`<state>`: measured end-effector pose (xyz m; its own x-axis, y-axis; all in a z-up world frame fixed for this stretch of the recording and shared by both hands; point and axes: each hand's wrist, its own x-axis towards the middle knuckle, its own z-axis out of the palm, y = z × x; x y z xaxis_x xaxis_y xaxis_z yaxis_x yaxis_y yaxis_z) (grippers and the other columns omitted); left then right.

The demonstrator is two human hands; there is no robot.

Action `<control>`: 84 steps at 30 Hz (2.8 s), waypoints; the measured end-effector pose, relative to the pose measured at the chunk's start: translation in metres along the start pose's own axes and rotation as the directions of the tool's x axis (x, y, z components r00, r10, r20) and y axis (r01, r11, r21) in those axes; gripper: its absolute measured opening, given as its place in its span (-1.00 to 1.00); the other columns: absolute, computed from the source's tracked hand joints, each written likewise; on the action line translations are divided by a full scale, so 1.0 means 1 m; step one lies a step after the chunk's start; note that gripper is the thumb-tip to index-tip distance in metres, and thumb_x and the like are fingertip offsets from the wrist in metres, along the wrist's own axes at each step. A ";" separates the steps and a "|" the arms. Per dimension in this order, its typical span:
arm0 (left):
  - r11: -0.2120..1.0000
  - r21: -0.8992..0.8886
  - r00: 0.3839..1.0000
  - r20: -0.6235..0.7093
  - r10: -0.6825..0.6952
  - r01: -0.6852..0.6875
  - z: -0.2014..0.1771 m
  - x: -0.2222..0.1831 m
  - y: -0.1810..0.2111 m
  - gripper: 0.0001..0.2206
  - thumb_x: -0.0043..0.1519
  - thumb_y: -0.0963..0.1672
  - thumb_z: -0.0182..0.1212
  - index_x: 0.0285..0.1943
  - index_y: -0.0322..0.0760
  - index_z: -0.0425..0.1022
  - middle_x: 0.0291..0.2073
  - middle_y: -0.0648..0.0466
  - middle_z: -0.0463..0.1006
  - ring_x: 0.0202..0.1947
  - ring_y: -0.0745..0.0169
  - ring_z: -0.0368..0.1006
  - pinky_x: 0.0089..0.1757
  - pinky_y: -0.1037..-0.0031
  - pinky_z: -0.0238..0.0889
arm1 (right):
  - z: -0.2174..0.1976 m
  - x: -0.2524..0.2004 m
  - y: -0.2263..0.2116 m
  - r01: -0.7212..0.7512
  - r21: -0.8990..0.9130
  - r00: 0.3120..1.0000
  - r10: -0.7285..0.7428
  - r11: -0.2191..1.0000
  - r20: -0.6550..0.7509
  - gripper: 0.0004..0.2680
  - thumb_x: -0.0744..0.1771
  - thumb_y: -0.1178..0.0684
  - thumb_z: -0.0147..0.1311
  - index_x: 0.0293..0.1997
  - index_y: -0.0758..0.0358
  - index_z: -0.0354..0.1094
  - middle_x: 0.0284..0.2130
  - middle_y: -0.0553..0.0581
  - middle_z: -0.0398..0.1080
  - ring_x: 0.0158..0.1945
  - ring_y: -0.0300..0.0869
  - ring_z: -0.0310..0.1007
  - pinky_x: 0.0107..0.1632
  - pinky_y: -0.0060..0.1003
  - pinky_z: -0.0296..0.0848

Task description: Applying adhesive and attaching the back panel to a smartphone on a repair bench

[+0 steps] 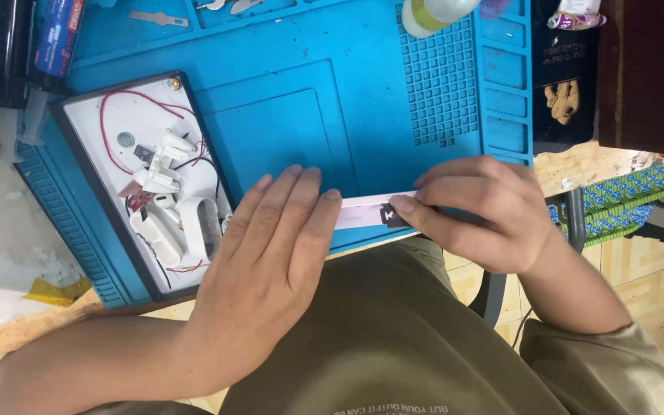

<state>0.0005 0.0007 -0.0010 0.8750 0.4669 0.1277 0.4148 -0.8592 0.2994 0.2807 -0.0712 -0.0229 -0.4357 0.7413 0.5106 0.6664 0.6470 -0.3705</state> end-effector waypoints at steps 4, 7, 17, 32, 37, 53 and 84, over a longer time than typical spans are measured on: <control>1.000 0.001 1.000 -0.018 -0.001 0.001 0.000 0.002 -0.001 -0.75 0.54 -0.26 -0.04 0.38 -0.37 0.35 0.31 -0.21 0.52 0.37 -0.18 0.47 0.39 0.04 0.31 | 0.007 0.007 0.000 0.009 0.012 0.999 -0.008 1.000 -0.044 -0.99 0.41 0.32 0.30 -0.11 0.47 0.60 -0.18 0.27 0.42 -0.25 0.07 0.53 -0.25 -0.19 0.54; 0.999 -0.046 1.000 0.001 0.000 0.000 0.000 0.001 -0.002 -0.74 0.54 -0.24 0.02 0.40 -0.39 0.34 0.32 -0.23 0.50 0.38 -0.21 0.44 0.41 0.02 0.27 | 0.012 0.011 -0.002 0.006 0.028 0.998 -0.004 1.000 -0.057 -0.97 0.42 0.29 0.29 -0.12 0.47 0.61 -0.18 0.27 0.44 -0.27 0.05 0.46 -0.23 -0.16 0.53; 0.999 -0.031 1.000 -0.018 -0.005 0.005 0.001 0.001 -0.002 -0.75 0.54 -0.25 0.06 0.39 -0.39 0.38 0.29 -0.22 0.51 0.36 -0.19 0.46 0.41 0.03 0.28 | 0.008 0.026 -0.017 -0.283 0.233 0.957 0.290 0.930 0.002 -0.96 0.43 0.25 0.23 -0.09 0.37 0.59 -0.21 0.28 0.40 -0.24 0.01 0.40 -0.14 -0.14 0.35; 0.999 0.051 0.998 -0.066 0.014 -0.011 0.003 0.000 0.001 -0.78 0.55 -0.23 0.01 0.36 -0.35 0.38 0.26 -0.18 0.56 0.33 -0.13 0.51 0.38 0.10 0.34 | -0.007 0.041 -0.024 -0.722 0.481 0.674 0.663 0.497 0.326 -0.96 0.38 0.23 0.32 -0.19 0.26 0.54 -0.22 0.12 0.37 -0.32 -0.28 0.25 -0.30 -0.46 0.22; 1.000 0.023 0.999 -0.036 0.019 -0.019 0.002 -0.001 0.001 -0.75 0.55 -0.23 -0.02 0.38 -0.38 0.35 0.28 -0.22 0.52 0.35 -0.17 0.47 0.39 0.07 0.31 | -0.009 0.044 -0.026 -0.751 0.475 0.641 0.679 0.459 0.358 -0.96 0.38 0.21 0.32 -0.20 0.21 0.54 -0.25 0.08 0.39 -0.30 -0.30 0.27 -0.29 -0.46 0.24; 0.999 0.038 0.999 -0.050 0.018 -0.016 0.005 -0.001 0.001 -0.75 0.54 -0.23 -0.04 0.38 -0.37 0.36 0.28 -0.21 0.53 0.36 -0.16 0.48 0.40 0.08 0.30 | -0.009 0.044 -0.024 -0.754 0.485 0.635 0.677 0.442 0.370 -0.96 0.38 0.18 0.31 -0.21 0.19 0.53 -0.28 0.06 0.40 -0.24 -0.30 0.32 -0.28 -0.47 0.24; 0.780 -0.625 0.979 -0.180 -0.096 -0.039 -0.006 0.035 -0.006 -0.93 0.38 -0.16 0.44 -0.08 -0.28 0.69 -0.21 0.06 0.70 -0.21 0.18 0.49 -0.12 0.39 0.30 | -0.012 0.024 0.023 -0.611 -0.165 0.757 0.511 0.774 -0.406 -0.66 0.51 -0.05 0.38 0.19 0.35 0.22 -0.01 0.29 0.24 0.07 0.11 0.15 0.01 -0.01 0.26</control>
<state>0.0268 0.0235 0.0072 0.7721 0.5769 0.2667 0.1337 -0.5577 0.8192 0.2925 -0.0408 -0.0093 0.2567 0.8195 0.5124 0.8820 0.0182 -0.4709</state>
